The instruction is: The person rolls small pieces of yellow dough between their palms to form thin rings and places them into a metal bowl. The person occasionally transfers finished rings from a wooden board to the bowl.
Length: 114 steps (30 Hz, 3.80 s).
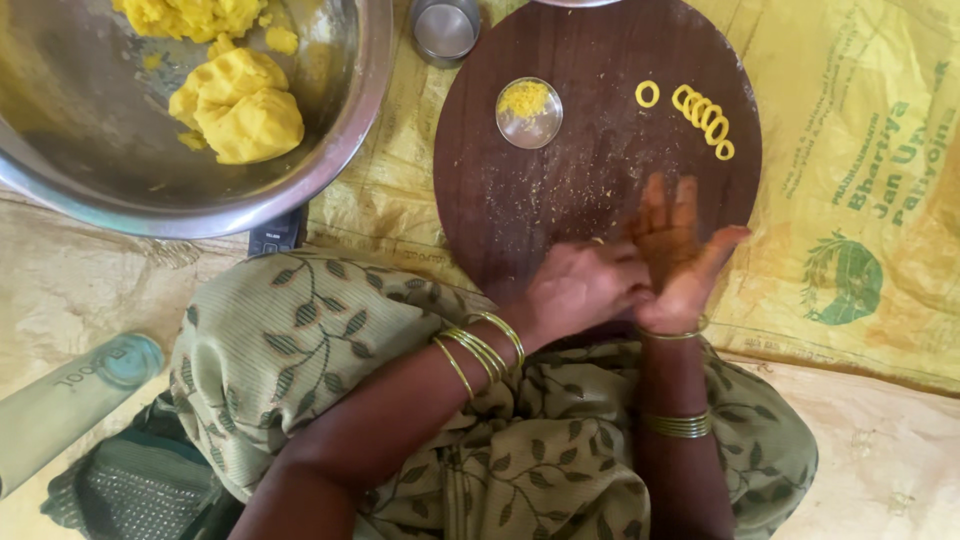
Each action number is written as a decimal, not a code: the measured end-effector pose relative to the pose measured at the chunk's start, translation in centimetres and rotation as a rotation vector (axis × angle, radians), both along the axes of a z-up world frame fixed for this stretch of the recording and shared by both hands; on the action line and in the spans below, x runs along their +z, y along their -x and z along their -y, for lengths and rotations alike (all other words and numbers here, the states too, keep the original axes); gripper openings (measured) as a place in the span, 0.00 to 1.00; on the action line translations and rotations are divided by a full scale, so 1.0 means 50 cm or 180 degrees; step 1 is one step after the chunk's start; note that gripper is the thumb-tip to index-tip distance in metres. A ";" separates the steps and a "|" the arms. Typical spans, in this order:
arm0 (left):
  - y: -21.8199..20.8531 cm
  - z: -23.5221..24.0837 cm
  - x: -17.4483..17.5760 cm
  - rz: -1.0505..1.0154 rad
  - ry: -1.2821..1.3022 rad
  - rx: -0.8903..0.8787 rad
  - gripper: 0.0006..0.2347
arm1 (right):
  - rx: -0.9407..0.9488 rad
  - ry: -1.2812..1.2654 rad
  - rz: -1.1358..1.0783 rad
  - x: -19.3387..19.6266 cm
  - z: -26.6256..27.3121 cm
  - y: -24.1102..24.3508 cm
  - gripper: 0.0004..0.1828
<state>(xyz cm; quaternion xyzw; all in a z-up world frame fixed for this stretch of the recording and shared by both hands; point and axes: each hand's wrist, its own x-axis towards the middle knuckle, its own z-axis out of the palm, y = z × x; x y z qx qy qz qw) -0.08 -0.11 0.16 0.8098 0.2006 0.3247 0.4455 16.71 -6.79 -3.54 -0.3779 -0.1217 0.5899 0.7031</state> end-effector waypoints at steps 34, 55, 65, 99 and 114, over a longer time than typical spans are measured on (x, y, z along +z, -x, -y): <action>0.005 -0.014 -0.006 0.0674 0.2362 0.0112 0.04 | 0.0530 0.0171 0.1516 0.045 -0.013 0.102 0.63; 0.012 -0.042 0.021 -0.0011 0.1178 0.0677 0.06 | -0.0073 -0.0729 -0.0575 0.099 -0.015 0.036 0.57; 0.026 -0.028 0.062 -0.0034 0.0106 0.0822 0.10 | -0.0646 -0.0870 -0.1905 0.144 -0.045 0.062 0.63; 0.022 -0.036 0.042 -0.0222 0.0476 0.0633 0.07 | -0.0179 -0.0623 0.0064 0.136 -0.011 0.107 0.59; 0.038 -0.050 0.103 -0.0449 0.0076 0.0761 0.07 | -0.0235 -0.0650 -0.0210 0.156 -0.020 0.081 0.59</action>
